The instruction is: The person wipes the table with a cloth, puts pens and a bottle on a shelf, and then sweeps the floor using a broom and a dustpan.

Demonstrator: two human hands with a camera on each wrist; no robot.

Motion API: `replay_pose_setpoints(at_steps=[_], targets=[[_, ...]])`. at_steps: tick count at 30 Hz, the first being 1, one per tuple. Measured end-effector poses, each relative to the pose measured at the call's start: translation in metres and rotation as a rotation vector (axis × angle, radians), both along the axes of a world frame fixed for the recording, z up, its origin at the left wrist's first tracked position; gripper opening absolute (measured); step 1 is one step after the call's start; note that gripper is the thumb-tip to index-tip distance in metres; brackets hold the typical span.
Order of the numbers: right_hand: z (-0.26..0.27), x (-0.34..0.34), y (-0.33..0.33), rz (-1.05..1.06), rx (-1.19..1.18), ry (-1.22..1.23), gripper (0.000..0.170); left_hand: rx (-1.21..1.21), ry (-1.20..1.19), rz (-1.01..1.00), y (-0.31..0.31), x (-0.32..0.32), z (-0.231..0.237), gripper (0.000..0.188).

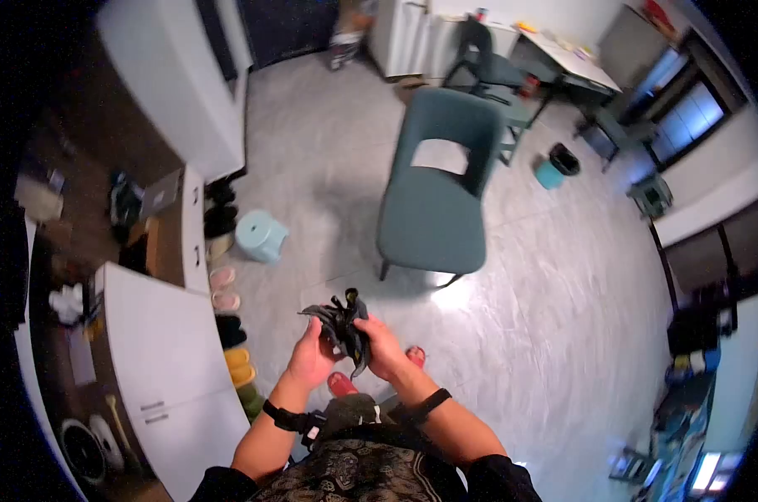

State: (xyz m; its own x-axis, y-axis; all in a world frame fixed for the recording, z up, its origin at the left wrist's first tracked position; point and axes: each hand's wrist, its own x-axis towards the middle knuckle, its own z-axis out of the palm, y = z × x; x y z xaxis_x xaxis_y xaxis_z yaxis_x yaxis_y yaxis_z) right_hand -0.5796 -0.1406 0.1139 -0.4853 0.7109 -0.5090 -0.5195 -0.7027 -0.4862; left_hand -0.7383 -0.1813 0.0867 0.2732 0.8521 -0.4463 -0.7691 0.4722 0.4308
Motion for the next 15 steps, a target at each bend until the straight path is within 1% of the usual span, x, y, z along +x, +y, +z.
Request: replay_pose_setpoints(at_steps=[1,3,5,6,7,9,11,12,13,15], targets=[[-0.007,0.014,-0.004,-0.026,0.036,0.012,0.029,0.017,-0.002,-0.047,0.001,0.016,-0.001,0.055],[-0.024,0.043,-0.014,-0.037,0.145,-0.231,0.027,0.077,0.105,-0.119,0.006,0.056,0.009,0.059],[-0.038,0.077,-0.015,0.169,0.43,-0.707,0.03,0.114,0.117,-0.145,0.015,0.099,-0.009,0.053],[-0.047,0.094,-0.015,0.114,0.684,-0.776,0.032,0.087,0.108,-0.154,0.023,0.123,-0.001,0.045],[-0.051,0.112,-0.013,0.064,0.935,-0.848,0.035,-0.009,0.105,-0.143,0.033,0.144,-0.013,0.043],[-0.053,0.163,-0.01,0.002,1.028,-0.966,0.042,-0.074,0.211,-0.181,0.056,0.201,-0.034,0.033],[-0.052,0.224,-0.002,-0.06,1.086,-1.036,0.046,-0.123,0.215,-0.262,0.082,0.268,-0.033,0.027],[-0.052,0.257,0.001,-0.1,1.039,-0.994,0.053,-0.155,0.228,-0.305,0.089,0.297,-0.03,0.024],[-0.042,0.289,0.005,-0.177,0.856,-0.967,0.053,-0.147,0.252,-0.277,0.101,0.331,-0.024,0.021],[-0.016,0.347,0.01,-0.29,0.49,-0.893,0.053,-0.093,0.176,-0.289,0.124,0.393,0.002,0.022]])
